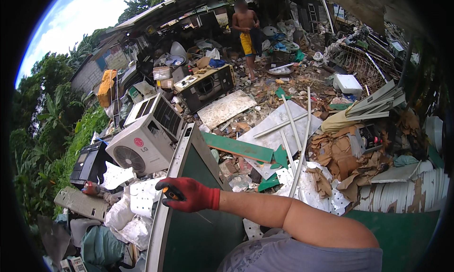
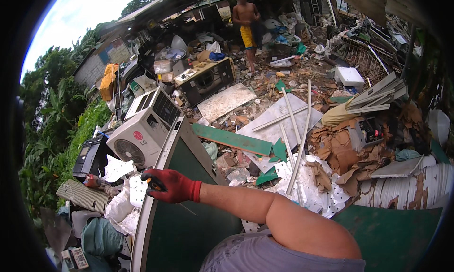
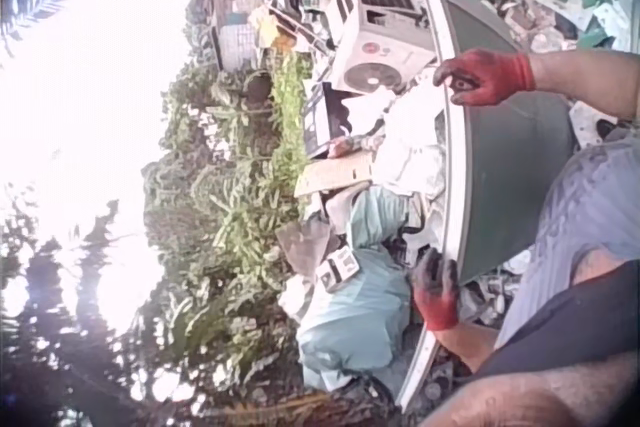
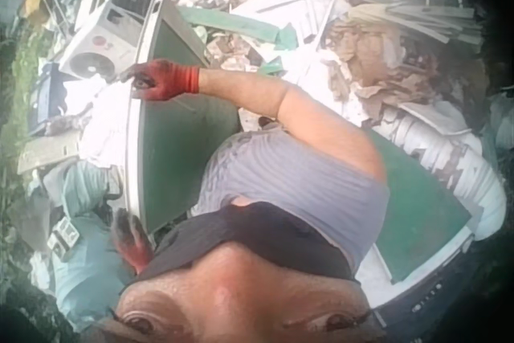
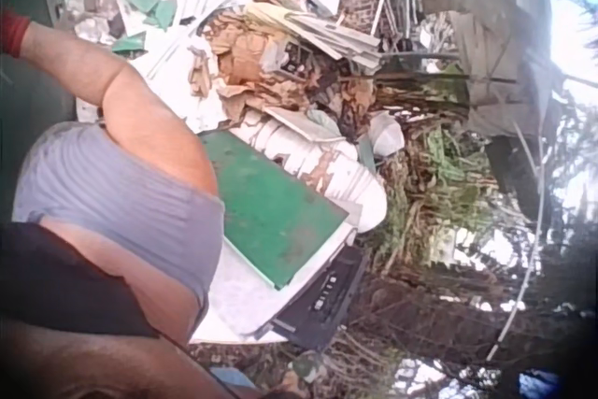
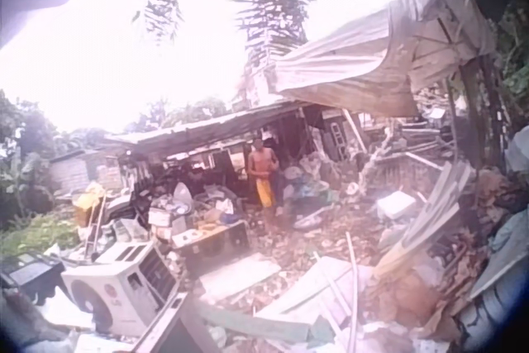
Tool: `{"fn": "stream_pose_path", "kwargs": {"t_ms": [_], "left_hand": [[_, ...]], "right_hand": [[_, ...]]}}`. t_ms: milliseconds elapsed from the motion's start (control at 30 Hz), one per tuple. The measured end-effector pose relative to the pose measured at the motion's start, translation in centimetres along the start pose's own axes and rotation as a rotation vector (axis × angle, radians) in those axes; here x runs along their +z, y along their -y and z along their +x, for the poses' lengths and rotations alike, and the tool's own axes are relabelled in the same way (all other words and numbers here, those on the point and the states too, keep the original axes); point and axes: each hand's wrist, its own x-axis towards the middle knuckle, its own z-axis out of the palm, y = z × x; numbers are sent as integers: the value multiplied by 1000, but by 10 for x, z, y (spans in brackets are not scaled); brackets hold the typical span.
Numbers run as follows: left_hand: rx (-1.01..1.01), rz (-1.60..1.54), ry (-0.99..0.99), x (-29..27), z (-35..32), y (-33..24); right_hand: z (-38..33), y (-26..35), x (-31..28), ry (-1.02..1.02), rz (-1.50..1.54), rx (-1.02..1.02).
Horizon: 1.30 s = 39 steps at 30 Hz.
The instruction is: The person uses a screwdriver to remove screws from a metal electronic component and a door frame in a trash area.
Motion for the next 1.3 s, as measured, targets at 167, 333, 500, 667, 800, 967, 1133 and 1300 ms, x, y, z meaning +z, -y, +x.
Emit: {"fn": "stream_pose_path", "kwargs": {"t_ms": [167,333,500,667,800,967,1133,1300], "left_hand": [[-65,-112,-37,5,2,-8],[-104,-145,-60,5,-4,-5],[-91,-57,-46,5,2,-22],[-124,-128,-86,1,-9,-19],[-73,-110,-111,-4,-9,-26],[-196,-292,-139,-9,-16,-20],[-85,-264,-159,-13,-20,-8],[-108,-564,-241,-2,-5,2]], "right_hand": [[-7,-3,-1,-34,14,-43],[-9,0,2,-61,33,-48],[-14,-3,0,-77,17,-37],[-14,5,0,-42,27,-31],[-10,8,-6,-5,68,41],[3,23,-9,56,392,154],[39,75,21,164,955,116],[83,137,67,501,1337,120]]}}
